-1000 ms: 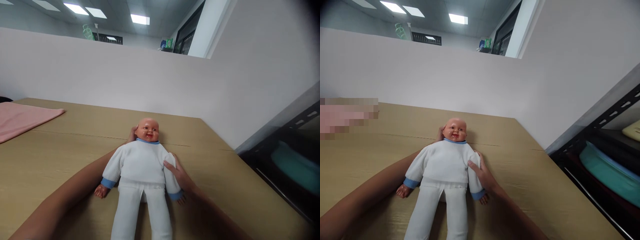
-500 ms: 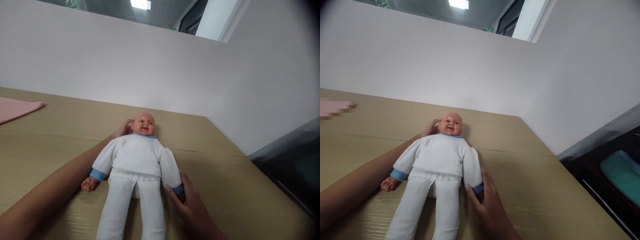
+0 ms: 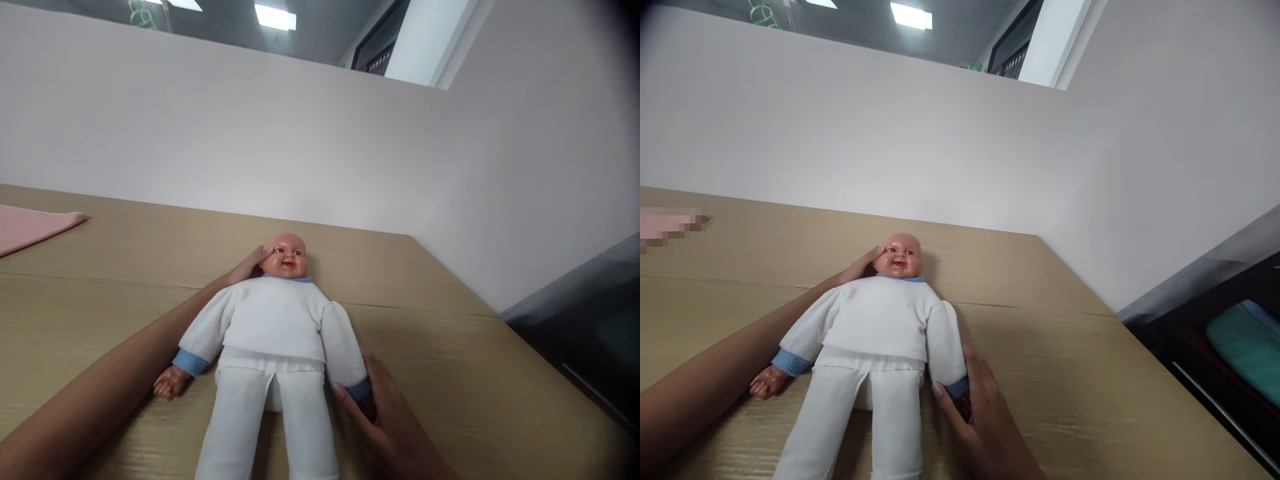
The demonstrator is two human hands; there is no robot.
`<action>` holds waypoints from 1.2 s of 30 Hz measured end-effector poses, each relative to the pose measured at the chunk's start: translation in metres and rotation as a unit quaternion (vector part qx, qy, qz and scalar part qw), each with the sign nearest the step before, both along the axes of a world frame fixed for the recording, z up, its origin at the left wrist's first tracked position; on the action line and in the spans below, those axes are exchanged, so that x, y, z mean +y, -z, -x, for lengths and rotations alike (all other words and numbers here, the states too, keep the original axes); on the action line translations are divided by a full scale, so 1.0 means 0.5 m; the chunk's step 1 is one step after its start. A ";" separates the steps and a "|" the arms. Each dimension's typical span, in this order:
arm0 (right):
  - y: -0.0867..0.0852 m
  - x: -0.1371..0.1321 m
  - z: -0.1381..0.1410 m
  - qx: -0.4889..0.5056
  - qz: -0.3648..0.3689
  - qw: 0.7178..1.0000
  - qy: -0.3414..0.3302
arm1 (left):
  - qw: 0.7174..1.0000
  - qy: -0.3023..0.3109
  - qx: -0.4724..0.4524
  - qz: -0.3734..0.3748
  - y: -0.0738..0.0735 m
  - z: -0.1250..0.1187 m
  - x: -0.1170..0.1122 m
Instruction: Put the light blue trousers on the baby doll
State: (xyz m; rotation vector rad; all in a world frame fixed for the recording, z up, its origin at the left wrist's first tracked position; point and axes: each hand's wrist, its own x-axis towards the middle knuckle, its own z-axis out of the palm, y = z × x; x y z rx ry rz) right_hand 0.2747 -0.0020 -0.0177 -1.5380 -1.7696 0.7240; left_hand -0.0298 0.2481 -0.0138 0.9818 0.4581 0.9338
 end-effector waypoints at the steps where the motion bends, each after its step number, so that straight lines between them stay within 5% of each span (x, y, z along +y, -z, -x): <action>1: -0.002 0.000 0.000 -0.001 0.000 1.000 -0.001 | 1.000 -0.012 -0.003 0.000 0.002 0.000 0.001; 5: -0.004 0.001 -0.001 -0.009 0.003 1.000 -0.007 | 0.997 -0.077 0.006 0.009 0.011 0.004 0.008; 10: -0.001 0.000 -0.003 -0.018 -0.008 1.000 -0.015 | 0.996 -0.083 0.033 0.008 0.010 0.007 0.011; 17: -0.010 0.003 -0.003 -0.057 -0.038 0.997 -0.038 | 0.998 -0.039 0.036 -0.034 -0.003 -0.003 0.004; 31: 0.002 0.012 -0.014 -0.085 -0.077 0.992 -0.055 | 0.999 0.013 0.045 0.013 -0.001 -0.002 0.001; 36: 0.004 0.028 -0.023 -0.108 -0.106 0.988 -0.042 | 0.991 0.043 0.123 -0.018 -0.040 0.016 -0.018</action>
